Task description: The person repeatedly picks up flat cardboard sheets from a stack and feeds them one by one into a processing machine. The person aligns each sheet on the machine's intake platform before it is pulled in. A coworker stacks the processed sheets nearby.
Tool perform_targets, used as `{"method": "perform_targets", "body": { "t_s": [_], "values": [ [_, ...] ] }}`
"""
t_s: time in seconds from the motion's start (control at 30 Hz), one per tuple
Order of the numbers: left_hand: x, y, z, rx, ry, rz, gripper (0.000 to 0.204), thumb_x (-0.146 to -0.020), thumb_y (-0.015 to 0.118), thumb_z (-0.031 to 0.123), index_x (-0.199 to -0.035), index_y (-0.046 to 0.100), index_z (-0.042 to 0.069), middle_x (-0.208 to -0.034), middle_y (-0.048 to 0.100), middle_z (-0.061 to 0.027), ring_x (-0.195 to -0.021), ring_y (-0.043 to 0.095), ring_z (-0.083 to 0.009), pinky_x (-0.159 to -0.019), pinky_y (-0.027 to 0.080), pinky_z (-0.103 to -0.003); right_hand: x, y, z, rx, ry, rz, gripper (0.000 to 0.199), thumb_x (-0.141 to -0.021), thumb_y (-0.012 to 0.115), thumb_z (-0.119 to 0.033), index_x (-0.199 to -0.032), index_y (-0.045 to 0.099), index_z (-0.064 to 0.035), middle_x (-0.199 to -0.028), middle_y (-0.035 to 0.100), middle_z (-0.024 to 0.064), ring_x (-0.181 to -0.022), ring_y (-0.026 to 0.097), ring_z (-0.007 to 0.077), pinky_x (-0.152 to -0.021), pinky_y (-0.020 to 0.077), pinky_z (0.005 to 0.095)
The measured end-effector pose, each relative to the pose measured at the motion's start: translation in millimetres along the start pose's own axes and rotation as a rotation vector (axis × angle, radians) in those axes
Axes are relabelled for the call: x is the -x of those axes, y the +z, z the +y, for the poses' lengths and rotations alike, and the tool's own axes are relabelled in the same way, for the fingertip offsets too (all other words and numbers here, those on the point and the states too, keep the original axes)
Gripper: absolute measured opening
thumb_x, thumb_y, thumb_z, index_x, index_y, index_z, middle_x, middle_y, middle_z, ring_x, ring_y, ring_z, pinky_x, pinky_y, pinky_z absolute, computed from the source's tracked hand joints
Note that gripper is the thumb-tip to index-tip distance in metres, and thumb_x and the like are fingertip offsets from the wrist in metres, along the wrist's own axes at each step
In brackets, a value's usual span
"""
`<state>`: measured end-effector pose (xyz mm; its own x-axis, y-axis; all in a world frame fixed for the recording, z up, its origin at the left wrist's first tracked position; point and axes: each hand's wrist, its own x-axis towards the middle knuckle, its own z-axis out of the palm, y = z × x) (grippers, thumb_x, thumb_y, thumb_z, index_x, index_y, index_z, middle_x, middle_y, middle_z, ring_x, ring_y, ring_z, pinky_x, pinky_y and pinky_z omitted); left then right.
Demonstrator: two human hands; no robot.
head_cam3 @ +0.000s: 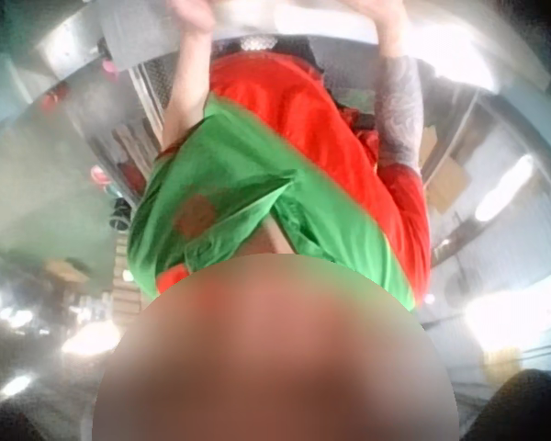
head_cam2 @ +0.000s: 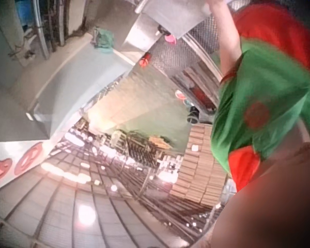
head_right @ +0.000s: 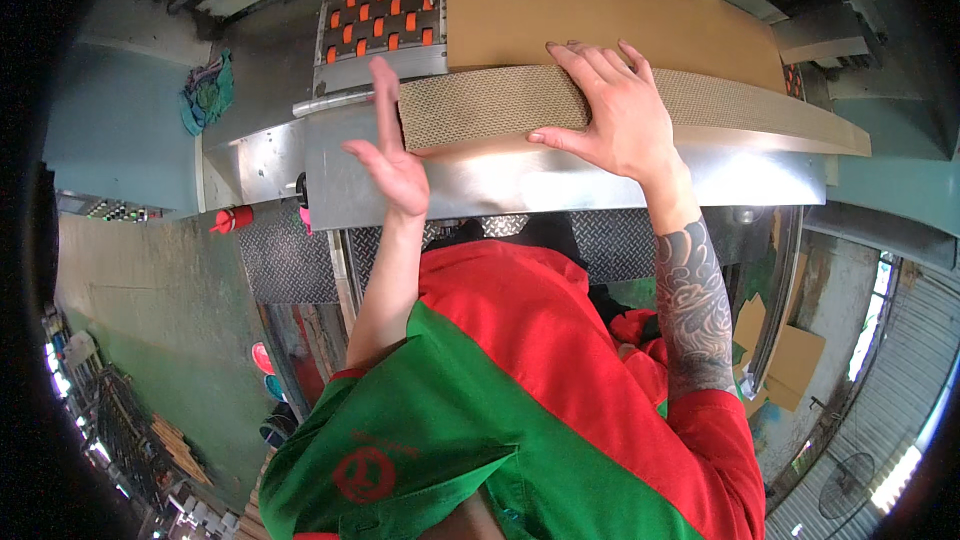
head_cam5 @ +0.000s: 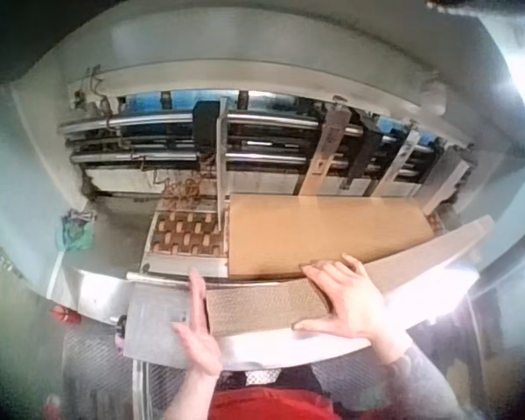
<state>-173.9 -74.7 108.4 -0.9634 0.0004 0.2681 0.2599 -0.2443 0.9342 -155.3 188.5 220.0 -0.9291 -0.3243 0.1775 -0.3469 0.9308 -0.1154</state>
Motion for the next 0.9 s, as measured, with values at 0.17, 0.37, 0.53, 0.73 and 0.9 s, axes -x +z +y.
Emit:
{"method": "perform_targets", "body": {
  "t_s": [0.17, 0.37, 0.53, 0.73, 0.9],
  "values": [
    [-5, -4, 1, 0.005, 0.023, 0.044, 0.108, -0.093, -0.006, 0.084, -0.167, 0.015, 0.010, -0.175, 0.011, -0.0083, -0.162, 0.005, -0.0270, -0.130, -0.003, -0.043, 0, 0, 0, -0.013, 0.005, -0.011, 0.099, -0.074, 0.075, -0.072, -0.147, 0.054, -0.0095, -0.137, 0.063, 0.0142, -0.131, 0.057, 0.0341, -0.121, 0.0305, 0.0554],
    [-10, -7, 10, 0.009, 0.000, 0.027, 0.111, -0.089, -0.008, 0.087, -0.168, 0.014, 0.012, -0.176, 0.006, -0.0062, -0.162, 0.002, -0.0261, -0.129, -0.006, -0.043, -1, 2, 1, -0.012, -0.007, 0.007, 0.098, -0.074, 0.075, -0.072, -0.147, 0.053, -0.0097, -0.137, 0.063, 0.0141, -0.130, 0.057, 0.0342, -0.121, 0.0309, 0.0553],
    [-5, 3, 17, 0.088, -0.097, -0.136, 0.112, -0.089, -0.008, 0.087, -0.168, 0.015, 0.011, -0.176, 0.008, -0.0064, -0.162, 0.002, -0.0256, -0.130, -0.006, -0.043, -2, 1, 2, -0.004, -0.005, -0.019, 0.100, -0.074, 0.074, -0.074, -0.147, 0.053, -0.0095, -0.138, 0.063, 0.0145, -0.131, 0.057, 0.0342, -0.121, 0.0309, 0.0557],
    [0, 4, 14, 0.064, -0.105, -0.147, 0.115, -0.086, -0.008, 0.089, -0.168, 0.005, 0.010, -0.176, -0.002, -0.0041, -0.162, -0.003, -0.0239, -0.130, -0.003, -0.041, -2, 2, 2, 0.007, -0.001, -0.014, 0.100, -0.074, 0.072, -0.075, -0.147, 0.053, -0.0086, -0.138, 0.062, 0.0145, -0.132, 0.057, 0.0342, -0.121, 0.0308, 0.0557],
    [-5, -2, 13, -0.004, -0.060, -0.116, 0.115, -0.087, -0.007, 0.089, -0.167, 0.009, 0.008, -0.176, 0.003, -0.0073, -0.162, -0.001, -0.0257, -0.130, -0.006, -0.043, -2, 0, 3, -0.009, 0.002, -0.012, 0.100, -0.074, 0.073, -0.074, -0.147, 0.053, -0.0088, -0.138, 0.062, 0.0145, -0.132, 0.057, 0.0341, -0.121, 0.0311, 0.0555]
  ]
}}
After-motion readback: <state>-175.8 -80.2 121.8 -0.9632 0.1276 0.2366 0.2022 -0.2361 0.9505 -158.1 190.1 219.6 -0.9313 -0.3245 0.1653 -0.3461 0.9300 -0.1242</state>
